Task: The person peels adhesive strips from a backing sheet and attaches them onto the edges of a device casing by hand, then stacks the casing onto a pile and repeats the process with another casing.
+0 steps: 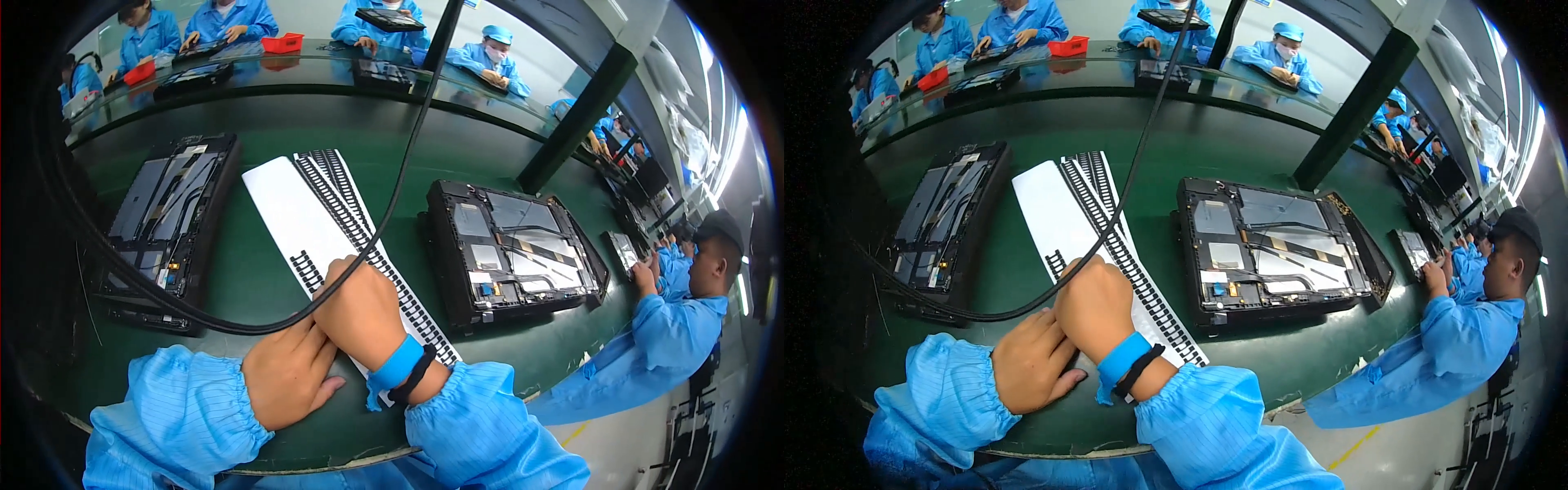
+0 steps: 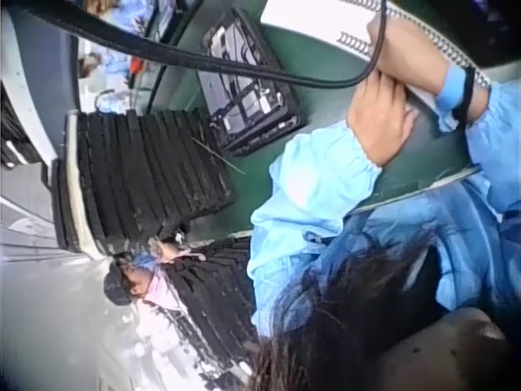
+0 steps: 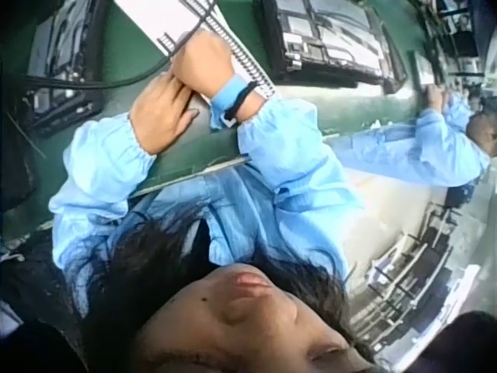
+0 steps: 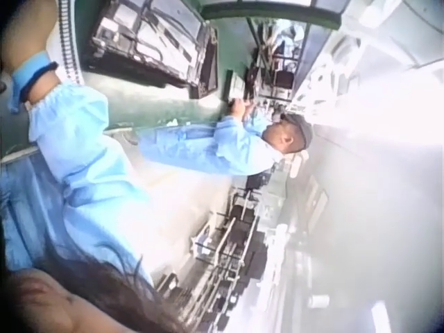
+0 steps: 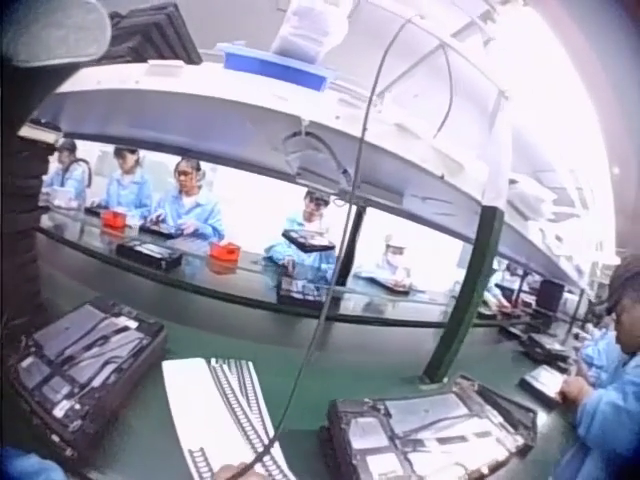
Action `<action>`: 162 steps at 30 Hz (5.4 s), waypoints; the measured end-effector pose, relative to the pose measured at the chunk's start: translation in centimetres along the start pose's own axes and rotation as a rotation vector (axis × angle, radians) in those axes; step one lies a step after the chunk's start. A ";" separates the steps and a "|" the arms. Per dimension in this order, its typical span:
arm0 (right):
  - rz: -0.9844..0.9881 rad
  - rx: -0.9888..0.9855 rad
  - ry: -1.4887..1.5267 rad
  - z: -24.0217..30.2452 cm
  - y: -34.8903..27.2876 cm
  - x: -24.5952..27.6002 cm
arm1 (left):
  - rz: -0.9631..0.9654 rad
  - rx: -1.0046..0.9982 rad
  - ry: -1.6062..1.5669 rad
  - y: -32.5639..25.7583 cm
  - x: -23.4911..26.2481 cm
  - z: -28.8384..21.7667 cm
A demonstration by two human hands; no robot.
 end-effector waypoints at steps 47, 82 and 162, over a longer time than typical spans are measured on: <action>0.175 0.231 0.610 -3.5 -11.1 11.1 | -0.068 -0.638 -0.400 1.8 2.4 -6.9; -0.272 -0.133 0.589 -20.9 -13.3 17.7 | -0.264 -0.342 -0.342 18.7 0.2 -11.8; -0.717 -0.158 0.328 -18.6 -18.7 15.7 | 0.119 -0.465 0.217 18.7 4.5 -13.3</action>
Point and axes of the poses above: each hand's wrist, its own y-axis towards the middle knuckle, its own x-axis out of the back of the hand, z = x × y, the point moved 3 cm from there along y, towards the middle knuckle, and after that the axes turned 13 degrees about z, right-handed, at the moved point
